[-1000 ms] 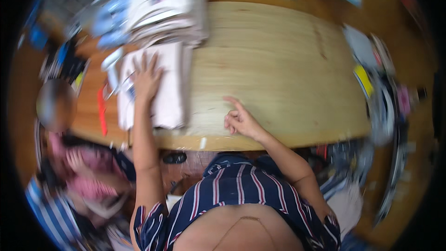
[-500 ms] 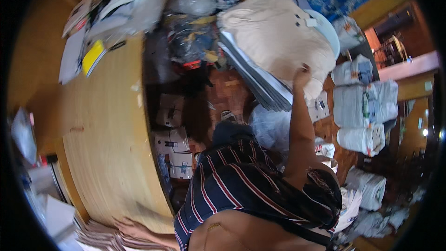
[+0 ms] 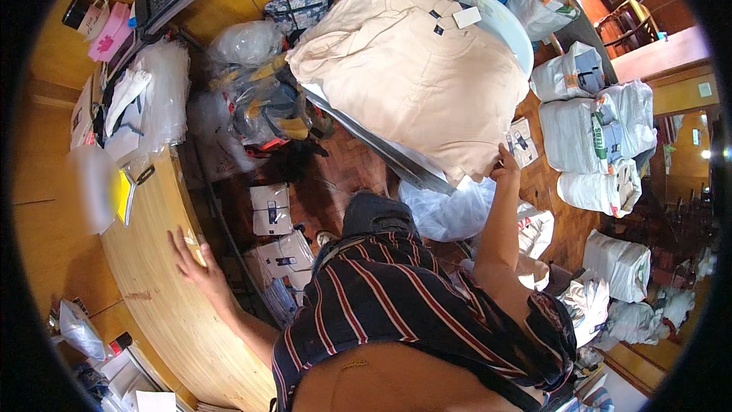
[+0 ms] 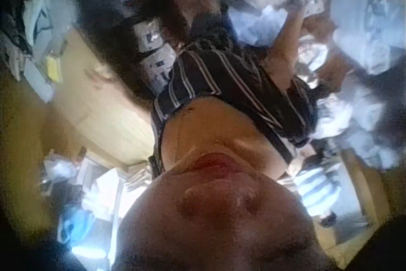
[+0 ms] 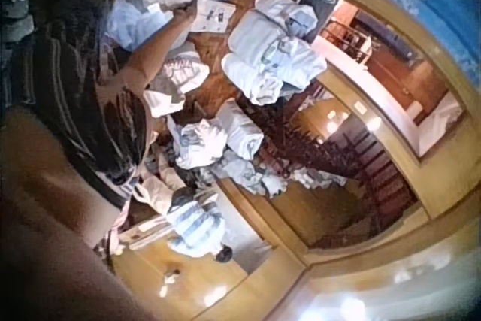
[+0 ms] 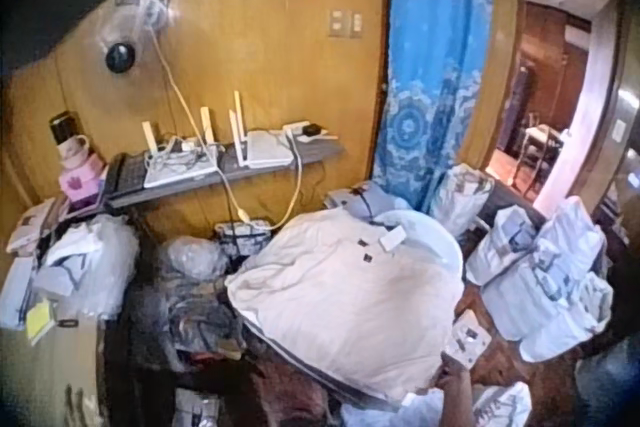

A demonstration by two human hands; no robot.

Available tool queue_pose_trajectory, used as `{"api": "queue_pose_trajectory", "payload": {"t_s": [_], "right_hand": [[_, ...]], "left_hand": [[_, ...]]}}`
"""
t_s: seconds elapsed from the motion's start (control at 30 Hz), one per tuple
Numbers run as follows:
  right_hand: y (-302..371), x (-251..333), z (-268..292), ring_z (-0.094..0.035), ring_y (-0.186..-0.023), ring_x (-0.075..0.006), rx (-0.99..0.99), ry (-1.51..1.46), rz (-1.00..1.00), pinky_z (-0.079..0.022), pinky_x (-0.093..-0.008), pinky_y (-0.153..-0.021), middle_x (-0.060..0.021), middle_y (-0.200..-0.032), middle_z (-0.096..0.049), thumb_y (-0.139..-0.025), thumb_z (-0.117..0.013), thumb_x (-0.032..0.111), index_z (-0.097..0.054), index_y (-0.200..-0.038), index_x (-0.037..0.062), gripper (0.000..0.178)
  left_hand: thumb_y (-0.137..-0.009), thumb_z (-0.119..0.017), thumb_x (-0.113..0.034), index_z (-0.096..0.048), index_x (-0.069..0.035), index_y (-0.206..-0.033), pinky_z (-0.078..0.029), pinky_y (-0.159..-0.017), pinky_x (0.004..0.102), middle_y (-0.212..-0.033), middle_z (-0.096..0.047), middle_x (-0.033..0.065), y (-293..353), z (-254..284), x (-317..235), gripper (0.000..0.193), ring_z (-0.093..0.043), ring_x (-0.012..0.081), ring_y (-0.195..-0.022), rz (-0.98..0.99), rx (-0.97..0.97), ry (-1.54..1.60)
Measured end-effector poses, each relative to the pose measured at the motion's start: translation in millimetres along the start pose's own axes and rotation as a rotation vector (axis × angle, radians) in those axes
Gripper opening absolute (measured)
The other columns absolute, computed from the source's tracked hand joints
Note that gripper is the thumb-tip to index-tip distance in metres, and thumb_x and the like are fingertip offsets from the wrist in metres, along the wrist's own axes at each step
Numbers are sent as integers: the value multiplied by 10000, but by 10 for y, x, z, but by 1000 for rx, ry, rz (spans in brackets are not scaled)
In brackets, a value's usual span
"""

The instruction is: The person trims excess threads from garments using a small tool, spreads each garment flat on a wooden table with a cardboard template, and folds the garments into a stack.

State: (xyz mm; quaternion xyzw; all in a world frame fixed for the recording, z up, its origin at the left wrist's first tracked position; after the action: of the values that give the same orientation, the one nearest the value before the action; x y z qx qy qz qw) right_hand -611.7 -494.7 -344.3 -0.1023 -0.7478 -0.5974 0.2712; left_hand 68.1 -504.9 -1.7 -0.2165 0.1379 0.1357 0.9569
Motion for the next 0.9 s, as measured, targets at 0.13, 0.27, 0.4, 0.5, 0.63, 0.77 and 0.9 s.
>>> {"api": "queue_pose_trajectory", "payload": {"t_s": [0.13,0.27,0.4,0.5,0.63,0.77,0.9], "right_hand": [[1172,997,-482,-544,-700,-144,-412,657,1049,-465,-279,-577,-87,-774,-565,-762,-608,139,-547,-884,1,194],[2493,469,-2104,-537,-710,-168,383,915,1230,-445,-279,-631,-83,-786,-565,-797,-543,129,-538,-869,-20,166],[4445,-1636,-2722,-575,-772,-214,1850,1242,1294,-448,-328,-690,-71,-828,-611,-791,-554,165,-593,-885,64,144],[5411,-2084,-2282,-586,-734,-231,2403,1243,1056,-450,-337,-652,-67,-790,-610,-763,-593,186,-591,-894,98,158],[5419,-2318,-2368,-589,-703,-266,2635,1798,1011,-451,-353,-602,-94,-769,-604,-648,-680,291,-570,-945,98,371],[4663,-2945,-2390,-577,-781,-294,2641,2516,1230,-436,-401,-681,-132,-773,-608,-682,-612,167,-634,-823,93,161],[5002,-3025,-3185,-553,-698,-297,2562,1889,1389,-409,-372,-694,-136,-679,-589,-636,-563,138,-639,-746,56,158]], "left_hand": [[-830,-479,-219,-413,-74,-1216,-241,-969,435,-1285,-349,149,-74,-116,-214,418,-318,317,-1187,-39,38,48],[-752,-525,7,-412,-45,-1204,-267,-974,378,-1248,-388,154,-184,-174,-744,469,-365,299,-1161,-157,81,230],[-507,-735,-56,-419,-101,-1192,-258,-950,465,-1269,-329,191,-83,-83,-1430,756,-300,382,-1168,-412,28,399],[-583,-681,-164,-598,-92,-919,-209,-961,503,-1213,-412,119,146,-184,-1473,354,-290,336,-1193,-504,277,181],[-706,-631,-144,-561,7,-726,-391,-834,435,-735,-562,135,428,446,-901,168,-564,314,-860,-308,213,799],[-666,-645,-174,-506,1,-634,-395,-496,295,-624,-526,113,1036,1231,-97,226,-523,226,-540,221,-138,947],[-611,-738,-260,-494,-29,-673,-394,-474,293,-559,-506,75,1559,1924,-14,341,-534,202,-514,466,-86,404]]}}
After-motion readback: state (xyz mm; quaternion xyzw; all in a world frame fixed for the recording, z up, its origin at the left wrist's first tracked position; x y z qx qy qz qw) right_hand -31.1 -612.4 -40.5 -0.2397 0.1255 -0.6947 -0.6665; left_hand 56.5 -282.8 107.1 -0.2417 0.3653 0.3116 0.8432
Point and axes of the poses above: each hand's wrist, its own y-axis away from the middle knuckle, its own z-axis out of the back of the hand, x = y × z, the point moved 10 cm from there along -y, towards the middle knuckle
